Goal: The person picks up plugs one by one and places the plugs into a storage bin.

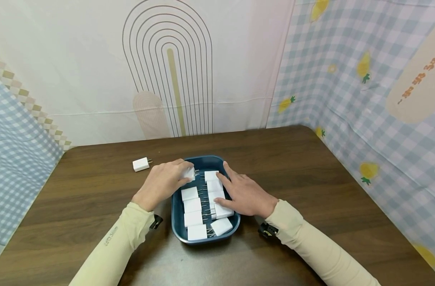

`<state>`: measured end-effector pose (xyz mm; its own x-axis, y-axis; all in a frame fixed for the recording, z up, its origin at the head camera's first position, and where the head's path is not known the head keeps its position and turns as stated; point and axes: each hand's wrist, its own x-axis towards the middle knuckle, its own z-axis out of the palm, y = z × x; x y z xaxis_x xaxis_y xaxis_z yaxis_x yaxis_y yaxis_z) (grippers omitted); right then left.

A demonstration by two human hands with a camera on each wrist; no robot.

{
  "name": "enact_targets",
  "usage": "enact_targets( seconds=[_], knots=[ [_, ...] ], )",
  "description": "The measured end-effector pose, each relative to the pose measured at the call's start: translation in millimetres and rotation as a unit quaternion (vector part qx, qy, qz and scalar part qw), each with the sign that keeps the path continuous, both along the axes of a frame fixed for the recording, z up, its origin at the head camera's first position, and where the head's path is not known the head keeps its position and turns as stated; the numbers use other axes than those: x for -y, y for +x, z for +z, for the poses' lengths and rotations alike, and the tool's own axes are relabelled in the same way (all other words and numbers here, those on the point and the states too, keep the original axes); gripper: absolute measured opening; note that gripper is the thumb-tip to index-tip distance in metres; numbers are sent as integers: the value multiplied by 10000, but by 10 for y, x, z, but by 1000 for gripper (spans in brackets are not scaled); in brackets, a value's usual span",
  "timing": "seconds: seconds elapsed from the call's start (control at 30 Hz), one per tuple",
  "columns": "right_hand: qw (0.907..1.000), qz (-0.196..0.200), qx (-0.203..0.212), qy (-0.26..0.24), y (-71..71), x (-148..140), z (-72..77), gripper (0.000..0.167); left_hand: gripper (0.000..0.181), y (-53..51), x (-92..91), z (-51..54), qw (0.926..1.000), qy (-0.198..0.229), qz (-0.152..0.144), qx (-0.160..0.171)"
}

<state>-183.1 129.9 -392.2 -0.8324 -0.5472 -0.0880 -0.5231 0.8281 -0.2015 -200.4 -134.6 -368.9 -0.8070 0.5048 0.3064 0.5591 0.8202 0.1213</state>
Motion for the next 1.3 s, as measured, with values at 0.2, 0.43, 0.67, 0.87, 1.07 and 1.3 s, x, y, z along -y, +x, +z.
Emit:
enact_targets(
  seconds=[0.2, 0.43, 0.67, 0.87, 1.07, 1.3],
  knots=[
    [10000, 26, -7, -5, 3, -4, -1, 84, 41, -37, -19, -54, 9999, -137, 1, -77],
    [10000, 11, 33, -8, 9, -6, -1, 84, 40, -77, -48, -89, 9996, -259, 87, 8],
    [10000, 15, 25, 14, 9, -4, -9, 84, 38, -105, -48, -117, 9989, -372, 194, 194],
    [10000, 17, 30, 24, 9, -3, -7, 84, 37, -135, -54, -133, 9988, -415, 150, 199],
    [10000, 15, 33, 24, 6, -2, -6, 84, 37, -153, -71, -134, 9980, -508, 212, 296],
    [10000, 37, -3, 49, 3, -5, -10, 84, 36, -173, -99, -129, 9959, -705, 238, 511]
  ],
)
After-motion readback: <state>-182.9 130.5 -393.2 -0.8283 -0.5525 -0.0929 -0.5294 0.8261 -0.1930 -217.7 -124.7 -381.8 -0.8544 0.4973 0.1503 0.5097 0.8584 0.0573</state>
